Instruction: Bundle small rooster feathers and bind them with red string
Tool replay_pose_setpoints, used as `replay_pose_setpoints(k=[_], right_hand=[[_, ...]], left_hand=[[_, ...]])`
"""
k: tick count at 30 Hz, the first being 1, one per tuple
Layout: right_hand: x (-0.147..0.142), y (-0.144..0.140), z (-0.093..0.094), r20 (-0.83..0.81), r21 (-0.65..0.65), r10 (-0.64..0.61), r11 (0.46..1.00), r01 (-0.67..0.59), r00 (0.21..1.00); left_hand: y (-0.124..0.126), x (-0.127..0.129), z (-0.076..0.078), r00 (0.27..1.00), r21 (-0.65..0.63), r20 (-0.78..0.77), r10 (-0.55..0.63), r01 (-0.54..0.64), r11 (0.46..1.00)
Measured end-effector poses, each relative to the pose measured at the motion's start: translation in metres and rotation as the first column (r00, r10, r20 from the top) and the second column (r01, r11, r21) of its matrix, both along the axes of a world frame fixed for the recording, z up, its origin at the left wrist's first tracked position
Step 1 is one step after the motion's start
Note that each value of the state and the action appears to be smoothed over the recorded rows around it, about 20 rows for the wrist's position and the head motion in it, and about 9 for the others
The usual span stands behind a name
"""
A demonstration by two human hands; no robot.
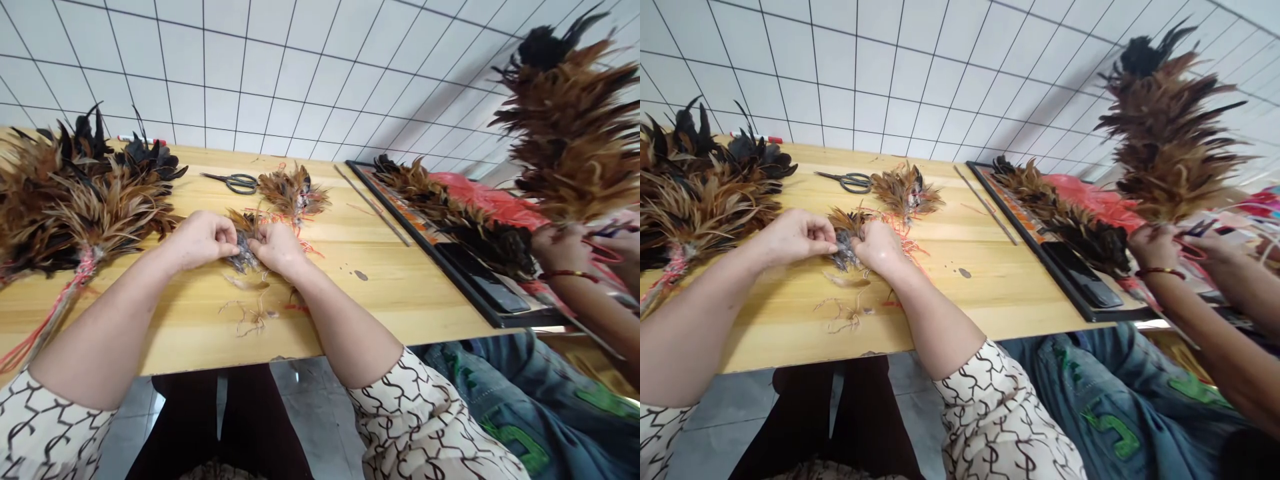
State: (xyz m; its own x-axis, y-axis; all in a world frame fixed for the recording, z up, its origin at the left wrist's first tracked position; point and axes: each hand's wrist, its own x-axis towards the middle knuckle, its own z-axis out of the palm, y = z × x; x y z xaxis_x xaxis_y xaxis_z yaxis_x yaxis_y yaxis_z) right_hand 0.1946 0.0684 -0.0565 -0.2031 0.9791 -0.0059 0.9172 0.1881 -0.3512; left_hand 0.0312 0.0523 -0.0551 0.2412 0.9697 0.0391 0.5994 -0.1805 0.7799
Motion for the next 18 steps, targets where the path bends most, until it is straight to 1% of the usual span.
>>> replay_pose_setpoints(k=[2, 4, 6, 8, 10, 14, 18], right_hand=[[0.0, 0.0, 0.0, 0.031, 0.012, 0.013, 1.0, -0.013, 0.999], [0.0, -0.001, 0.001, 0.054, 0.011, 0.024, 1.0, -0.025, 0.998], [-0.001, -0.002, 0.002, 0.079, -0.001, 0.027, 1.0, -0.027, 0.997], [-0.002, -0.002, 0.003, 0.097, -0.011, 0.025, 1.0, -0.024, 0.995], [-0.002, -0.003, 0.003, 0.1, -0.01, 0.019, 1.0, -0.018, 0.995], [-0.005, -0.001, 0.003, 0.104, -0.001, 0.004, 1.0, -0.004, 0.995], [-0.006, 0.0, 0.003, 0.113, 0.006, -0.001, 1.0, 0.0, 0.994]], left_hand=[[-0.001, 0.002, -0.001, 0.989, -0.021, -0.134, -0.066, 0.063, 0.998], [-0.001, 0.003, -0.004, 0.965, 0.017, -0.246, -0.086, 0.093, 0.996], [0.001, 0.004, -0.008, 0.946, 0.075, -0.31, -0.092, 0.121, 0.99], [0.003, 0.004, -0.012, 0.935, 0.125, -0.342, -0.09, 0.141, 0.982], [0.004, 0.003, -0.014, 0.933, 0.158, -0.354, -0.069, 0.132, 0.979], [0.006, 0.003, -0.016, 0.937, 0.179, -0.349, -0.029, 0.098, 0.979], [0.007, 0.004, -0.016, 0.927, 0.192, -0.375, -0.022, 0.101, 0.976]])
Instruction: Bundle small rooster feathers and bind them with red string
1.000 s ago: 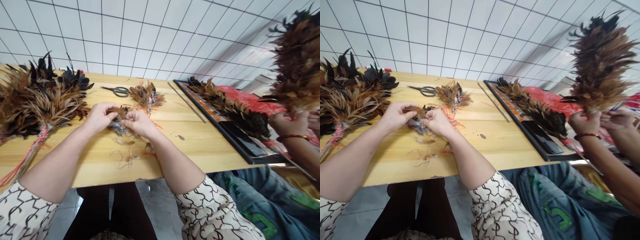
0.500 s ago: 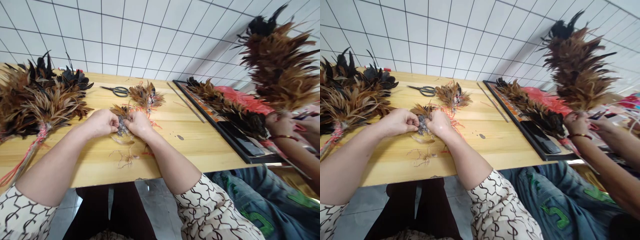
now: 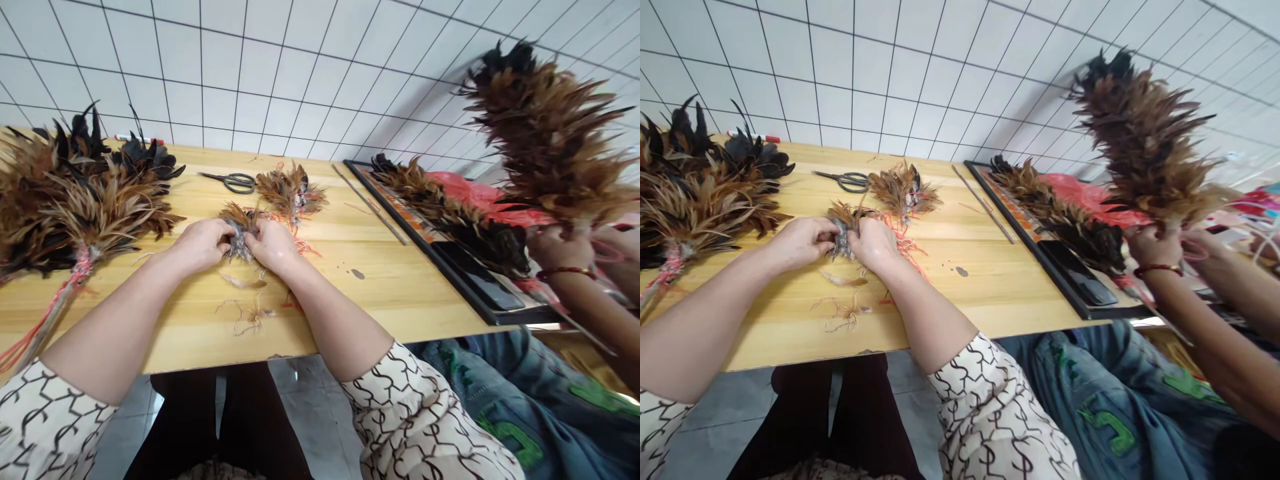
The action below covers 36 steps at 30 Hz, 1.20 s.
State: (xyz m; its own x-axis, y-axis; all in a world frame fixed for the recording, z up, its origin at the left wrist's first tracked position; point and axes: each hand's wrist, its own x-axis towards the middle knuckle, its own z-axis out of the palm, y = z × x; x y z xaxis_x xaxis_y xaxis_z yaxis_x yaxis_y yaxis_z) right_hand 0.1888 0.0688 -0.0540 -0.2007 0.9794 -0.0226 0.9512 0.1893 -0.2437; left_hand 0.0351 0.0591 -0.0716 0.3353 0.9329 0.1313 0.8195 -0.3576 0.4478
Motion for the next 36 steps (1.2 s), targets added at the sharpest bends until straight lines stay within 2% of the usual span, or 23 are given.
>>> replay_pose_setpoints(k=[5, 11, 14, 16, 17, 19, 21, 22, 24, 26, 28, 32, 36], right_hand=[[0.005, 0.001, 0.001, -0.047, 0.003, 0.035, 0.999, -0.035, 0.998], [0.018, 0.001, 0.011, -0.171, 0.031, 0.058, 0.998, -0.054, 0.983], [0.024, 0.002, 0.015, -0.318, 0.148, 0.021, 0.989, 0.028, 0.948], [0.027, 0.001, 0.016, -0.492, 0.221, 0.048, 0.973, 0.071, 0.869], [0.028, 0.0, 0.017, -0.591, 0.226, 0.088, 0.972, 0.061, 0.802], [0.029, -0.003, 0.017, -0.769, 0.177, 0.172, 0.983, -0.053, 0.616], [0.028, -0.006, 0.017, -0.887, 0.106, 0.195, 0.968, -0.228, 0.417], [0.026, -0.008, 0.017, -0.921, 0.077, 0.186, 0.948, -0.308, 0.343], [0.024, -0.01, 0.017, -0.954, 0.039, 0.158, 0.909, -0.414, 0.256], [0.023, -0.012, 0.017, -0.965, 0.009, 0.129, 0.886, -0.463, 0.228], [0.023, -0.012, 0.018, -0.97, -0.014, 0.104, 0.88, -0.475, 0.222], [0.027, -0.011, 0.021, -0.975, -0.037, 0.065, 0.894, -0.446, 0.211], [0.029, -0.009, 0.021, -0.981, -0.046, 0.042, 0.898, -0.438, 0.189]], left_hand=[[0.003, -0.001, 0.0, 0.992, 0.008, 0.069, 0.101, -0.102, 0.995], [0.002, -0.004, 0.003, 0.933, 0.018, 0.229, 0.278, -0.29, 0.957], [0.001, -0.004, 0.005, 0.895, 0.046, 0.335, 0.294, -0.327, 0.944], [0.0, -0.002, 0.007, 0.862, 0.037, 0.423, 0.28, -0.326, 0.945], [-0.001, 0.0, 0.008, 0.838, 0.019, 0.479, 0.262, -0.309, 0.951], [-0.004, 0.003, 0.011, 0.77, -0.049, 0.605, 0.204, -0.22, 0.974], [-0.009, 0.006, 0.016, 0.678, -0.131, 0.723, 0.131, -0.051, 0.99], [-0.011, 0.008, 0.018, 0.632, -0.164, 0.769, 0.095, 0.052, 0.985], [-0.015, 0.011, 0.021, 0.562, -0.213, 0.826, 0.04, 0.245, 0.946], [-0.018, 0.012, 0.023, 0.541, -0.247, 0.841, 0.013, 0.362, 0.899], [-0.018, 0.011, 0.024, 0.57, -0.287, 0.822, 0.013, 0.393, 0.874], [-0.015, 0.004, 0.026, 0.657, -0.366, 0.748, 0.09, 0.296, 0.882], [-0.014, -0.003, 0.03, 0.686, -0.386, 0.718, 0.115, 0.255, 0.887]])
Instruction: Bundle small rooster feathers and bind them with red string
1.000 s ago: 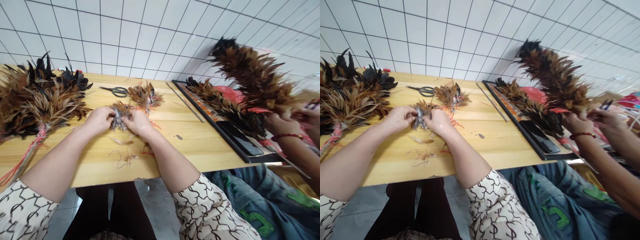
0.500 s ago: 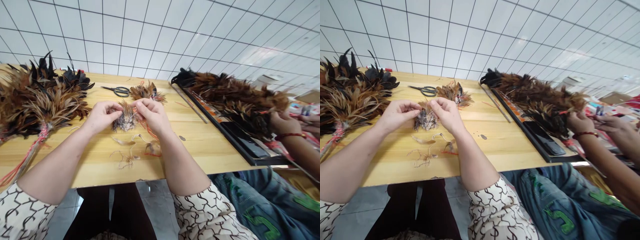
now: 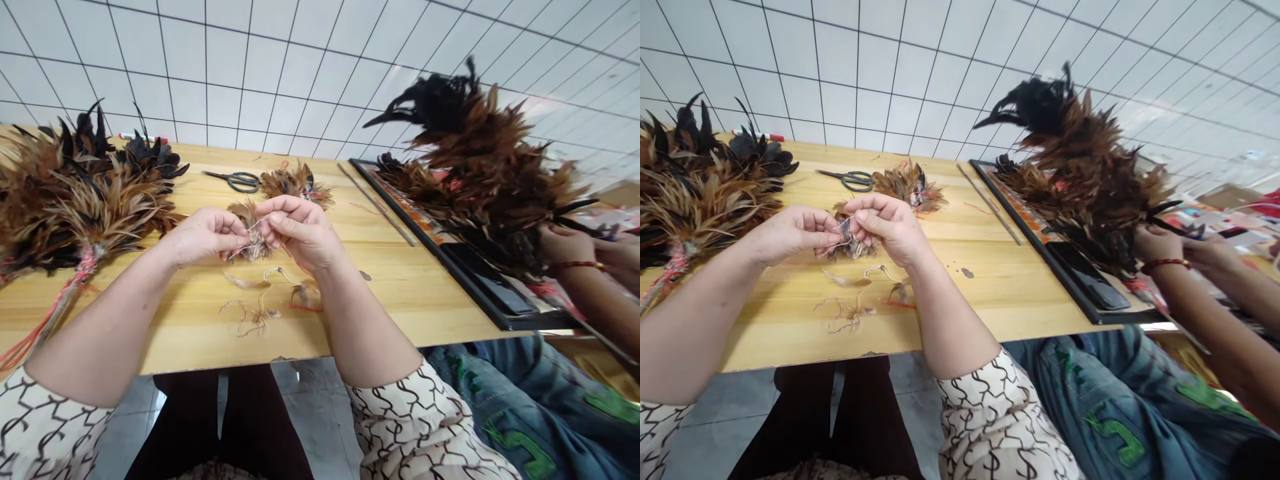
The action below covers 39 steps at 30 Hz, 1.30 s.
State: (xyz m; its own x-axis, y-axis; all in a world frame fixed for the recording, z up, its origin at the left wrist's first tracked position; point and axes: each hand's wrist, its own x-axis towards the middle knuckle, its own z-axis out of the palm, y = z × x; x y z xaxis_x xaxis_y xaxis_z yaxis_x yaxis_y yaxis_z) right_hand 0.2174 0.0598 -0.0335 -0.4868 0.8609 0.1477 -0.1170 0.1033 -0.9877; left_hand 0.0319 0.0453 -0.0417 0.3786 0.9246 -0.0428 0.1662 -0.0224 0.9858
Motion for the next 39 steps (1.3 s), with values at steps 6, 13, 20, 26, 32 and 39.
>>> replay_pose_setpoints(k=[6, 13, 20, 26, 32, 39], right_hand=[[-0.005, 0.001, -0.007, 0.019, -0.052, 0.14, 0.989, -0.139, 0.99], [-0.006, 0.001, -0.009, 0.007, -0.075, 0.156, 0.985, -0.155, 0.988], [-0.004, 0.006, -0.009, 0.021, -0.07, 0.132, 0.989, -0.13, 0.991], [0.0, 0.015, -0.012, 0.342, 0.262, -0.34, 0.93, 0.259, 0.876], [0.002, 0.019, -0.01, 0.628, 0.547, -0.618, 0.783, 0.296, 0.473], [-0.001, 0.021, -0.009, 0.782, 0.521, -0.564, 0.825, 0.218, 0.266]], left_hand=[[-0.002, 0.0, 0.001, 0.986, -0.002, -0.003, -0.166, 0.165, 0.986], [0.0, 0.001, -0.001, 0.991, -0.036, -0.096, -0.092, 0.089, 0.995], [-0.001, -0.002, 0.005, 0.983, -0.035, -0.16, -0.086, 0.082, 0.996], [-0.002, -0.004, 0.008, 0.879, -0.067, -0.417, -0.231, 0.223, 0.972], [-0.001, -0.007, 0.004, 0.757, -0.086, -0.589, -0.282, 0.287, 0.954], [0.001, -0.01, 0.004, 0.744, 0.001, -0.647, -0.17, 0.223, 0.975]])
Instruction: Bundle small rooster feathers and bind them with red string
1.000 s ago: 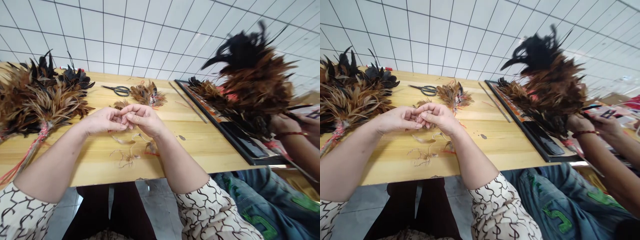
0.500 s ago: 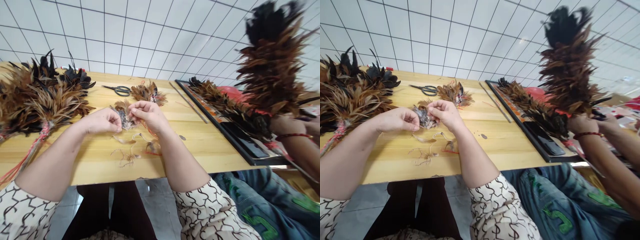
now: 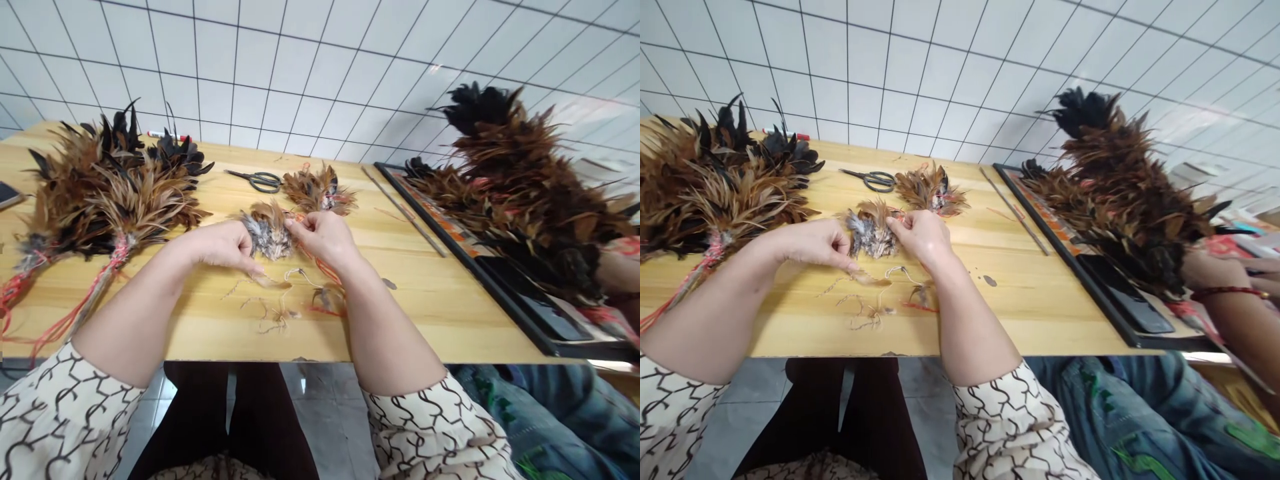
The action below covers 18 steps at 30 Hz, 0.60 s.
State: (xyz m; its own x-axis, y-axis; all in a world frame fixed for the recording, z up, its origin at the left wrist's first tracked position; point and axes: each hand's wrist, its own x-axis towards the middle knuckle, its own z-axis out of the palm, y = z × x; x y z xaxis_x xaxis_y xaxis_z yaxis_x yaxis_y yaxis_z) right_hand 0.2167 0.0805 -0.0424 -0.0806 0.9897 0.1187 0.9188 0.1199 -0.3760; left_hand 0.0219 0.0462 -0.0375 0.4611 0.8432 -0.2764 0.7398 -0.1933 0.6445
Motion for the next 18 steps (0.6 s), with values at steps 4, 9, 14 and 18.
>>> replay_pose_setpoints(k=[4, 9, 14, 18], right_hand=[[-0.003, 0.0, -0.002, 0.039, -0.032, 0.028, 0.999, -0.026, 0.999], [-0.006, 0.0, -0.005, 0.039, -0.044, 0.032, 0.999, -0.03, 0.999], [-0.006, 0.002, -0.008, 0.035, -0.038, 0.045, 0.998, -0.043, 0.998], [-0.006, 0.003, -0.008, 0.013, -0.012, 0.062, 0.998, -0.062, 0.998]], left_hand=[[0.0, 0.005, -0.002, 0.993, 0.085, 0.074, 0.093, -0.099, 0.991], [0.002, 0.013, -0.008, 0.975, 0.154, 0.142, 0.172, -0.194, 0.969], [0.003, 0.017, -0.01, 0.951, 0.176, 0.2, 0.237, -0.273, 0.946], [0.004, 0.019, -0.011, 0.929, 0.175, 0.243, 0.279, -0.324, 0.93]])
